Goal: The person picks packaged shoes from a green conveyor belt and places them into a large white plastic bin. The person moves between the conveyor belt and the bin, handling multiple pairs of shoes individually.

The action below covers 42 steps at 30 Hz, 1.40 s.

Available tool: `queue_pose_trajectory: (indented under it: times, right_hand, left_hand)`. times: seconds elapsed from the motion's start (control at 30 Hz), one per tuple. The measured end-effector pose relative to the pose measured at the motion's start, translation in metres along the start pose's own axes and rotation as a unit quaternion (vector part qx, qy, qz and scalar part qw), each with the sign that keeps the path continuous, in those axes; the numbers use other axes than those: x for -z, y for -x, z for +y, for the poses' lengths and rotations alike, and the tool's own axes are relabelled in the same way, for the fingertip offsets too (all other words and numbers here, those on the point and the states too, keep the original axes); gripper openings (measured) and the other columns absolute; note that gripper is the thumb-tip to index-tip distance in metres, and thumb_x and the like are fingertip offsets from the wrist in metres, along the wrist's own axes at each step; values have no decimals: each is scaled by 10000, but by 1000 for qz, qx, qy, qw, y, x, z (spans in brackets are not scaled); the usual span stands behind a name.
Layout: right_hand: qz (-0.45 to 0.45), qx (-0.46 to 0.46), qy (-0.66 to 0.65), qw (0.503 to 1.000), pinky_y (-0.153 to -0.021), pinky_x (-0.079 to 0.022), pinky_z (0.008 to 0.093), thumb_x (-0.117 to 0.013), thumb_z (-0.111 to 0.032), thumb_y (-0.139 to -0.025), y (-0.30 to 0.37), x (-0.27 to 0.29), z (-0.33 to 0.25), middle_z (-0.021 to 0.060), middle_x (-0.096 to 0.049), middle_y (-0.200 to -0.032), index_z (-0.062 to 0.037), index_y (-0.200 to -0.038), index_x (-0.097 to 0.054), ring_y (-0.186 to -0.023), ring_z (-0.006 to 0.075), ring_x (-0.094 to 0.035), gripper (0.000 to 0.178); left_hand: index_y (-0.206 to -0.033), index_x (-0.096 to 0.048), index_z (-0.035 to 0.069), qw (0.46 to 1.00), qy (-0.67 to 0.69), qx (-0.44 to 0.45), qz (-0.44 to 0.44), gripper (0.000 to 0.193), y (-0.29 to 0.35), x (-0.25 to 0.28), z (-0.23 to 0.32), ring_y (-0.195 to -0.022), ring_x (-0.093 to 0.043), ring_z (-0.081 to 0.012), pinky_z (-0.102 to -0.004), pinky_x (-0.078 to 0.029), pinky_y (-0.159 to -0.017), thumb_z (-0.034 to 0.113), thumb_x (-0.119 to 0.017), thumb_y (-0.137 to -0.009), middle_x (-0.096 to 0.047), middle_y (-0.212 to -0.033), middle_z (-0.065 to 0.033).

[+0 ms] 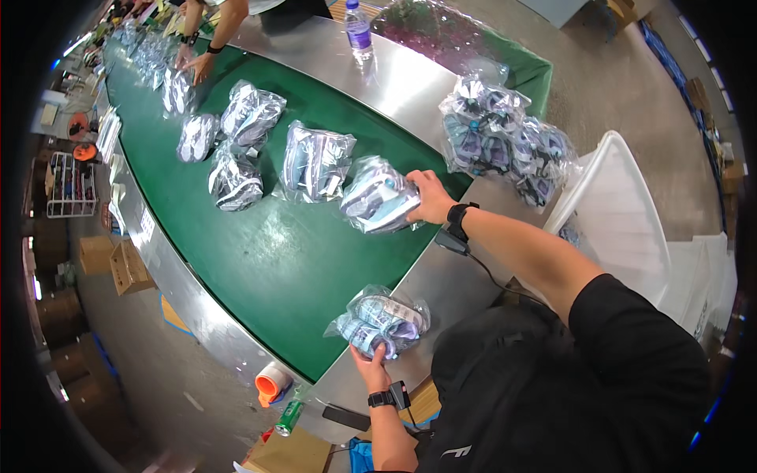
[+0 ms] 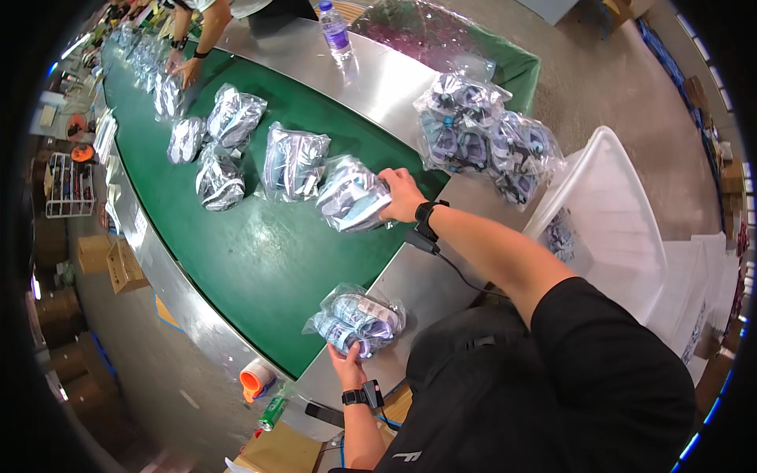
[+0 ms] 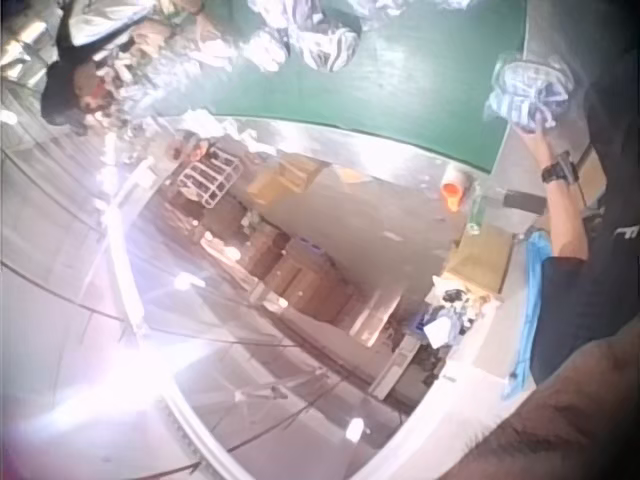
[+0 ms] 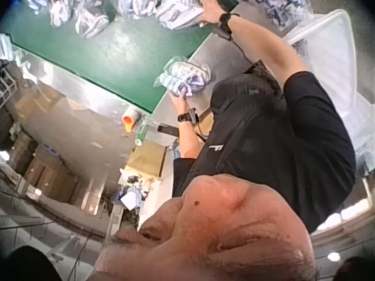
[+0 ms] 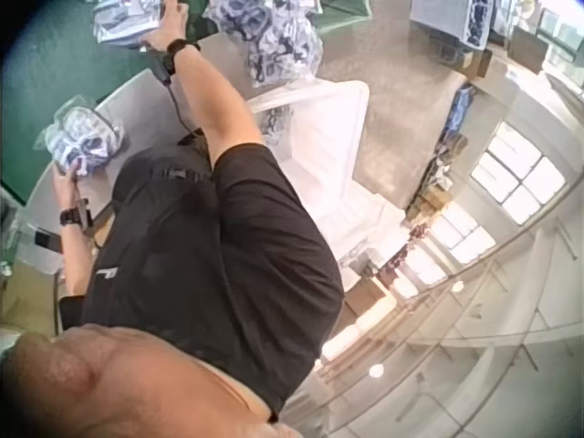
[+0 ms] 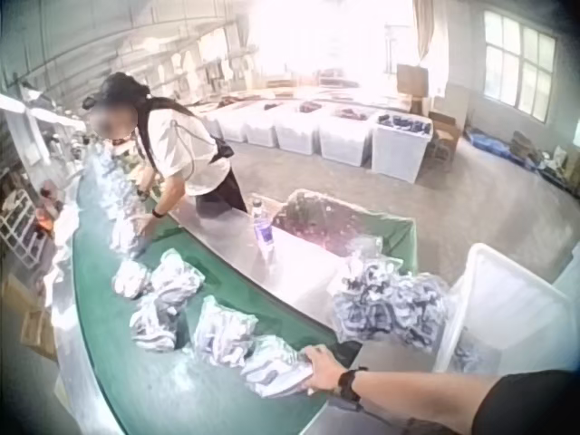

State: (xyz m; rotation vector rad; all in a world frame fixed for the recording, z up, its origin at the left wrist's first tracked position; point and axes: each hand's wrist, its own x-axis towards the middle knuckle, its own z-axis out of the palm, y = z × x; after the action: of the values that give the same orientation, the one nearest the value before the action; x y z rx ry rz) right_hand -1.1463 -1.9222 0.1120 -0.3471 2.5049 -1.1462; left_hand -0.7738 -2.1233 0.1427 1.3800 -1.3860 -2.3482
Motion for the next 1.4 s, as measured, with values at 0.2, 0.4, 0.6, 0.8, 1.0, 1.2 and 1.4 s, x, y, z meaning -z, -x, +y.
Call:
queue_pose_trajectory:
  times: [0.2, 0.4, 0.6, 0.8, 1.0, 1.2, 1.4]
  right_hand:
    - [-55, 276, 31, 959, -903, -453, 401, -624, 81, -671, 79, 41, -31, 95, -452, -1237, -155, -1129, -516, -1146, 322, -486, 526]
    - [-180, 287, 60, 939, -1053, -329, 475, -753, -145, -684, 147, 84, 9, 153, -430, -1340, -179, -1263, -464, -1235, 367, -424, 648]
    - [-104, -48, -97, 989, -1032, -368, 430, -706, -382, -796, 160, 47, 61, 200, -451, -1310, -27, -1401, -347, -1222, 358, -441, 788]
    - [-141, -49, -234, 961, -961, -412, 395, -721, -308, -779, 153, 20, 62, 173, -516, -1195, -23, -1243, -474, -1149, 291, -485, 598]
    - [-100, -214, -428, 872, -908, -454, 338, -802, -298, -725, 164, 36, 43, 142, -520, -1224, -62, -1374, -335, -1082, 246, -542, 834]
    - [11, -85, -323, 942, -1012, -401, 342, -816, -257, -674, 197, 46, 56, 152, -546, -1260, -29, -1358, -418, -1174, 236, -522, 824]
    - [-73, -198, -433, 876, -790, -489, 307, -641, -233, -861, 229, 73, 101, 54, -636, -982, 6, -1120, -596, -881, 122, -587, 355]
  left_hand:
    - [-1421, -298, 76, 1000, -9, -10, 21, 759, 1, -11, 0, -1078, -551, -227, -357, -486, -902, -52, -662, -767, -510, -1234, -90]
    - [-1436, -271, 49, 1000, -8, 5, 6, 810, -10, -11, -7, -1133, -518, -229, -357, -445, -964, -67, -676, -744, -478, -1284, -96]
    - [-1421, -306, 82, 996, -84, 9, -11, 749, -16, -22, -7, -1052, -561, -215, -341, -508, -856, -30, -656, -768, -516, -1213, -83]
    - [-1478, -208, 104, 993, -90, 4, -75, 858, -16, -66, 5, -1082, -542, -243, -366, -493, -887, -34, -658, -761, -483, -1266, -107]
    - [-1490, -158, 120, 985, -98, 5, -143, 883, -22, -92, 15, -1136, -521, -261, -392, -482, -919, -58, -625, -763, -464, -1311, -120]
    - [-1445, -253, 111, 979, -125, 16, -163, 808, -23, -111, 9, -1108, -540, -274, -417, -487, -921, -37, -614, -738, -494, -1260, -119]
    - [-1454, -254, 90, 968, -143, 45, -204, 817, -16, -126, -15, -1094, -551, -272, -387, -492, -901, -78, -587, -727, -508, -1260, -129]
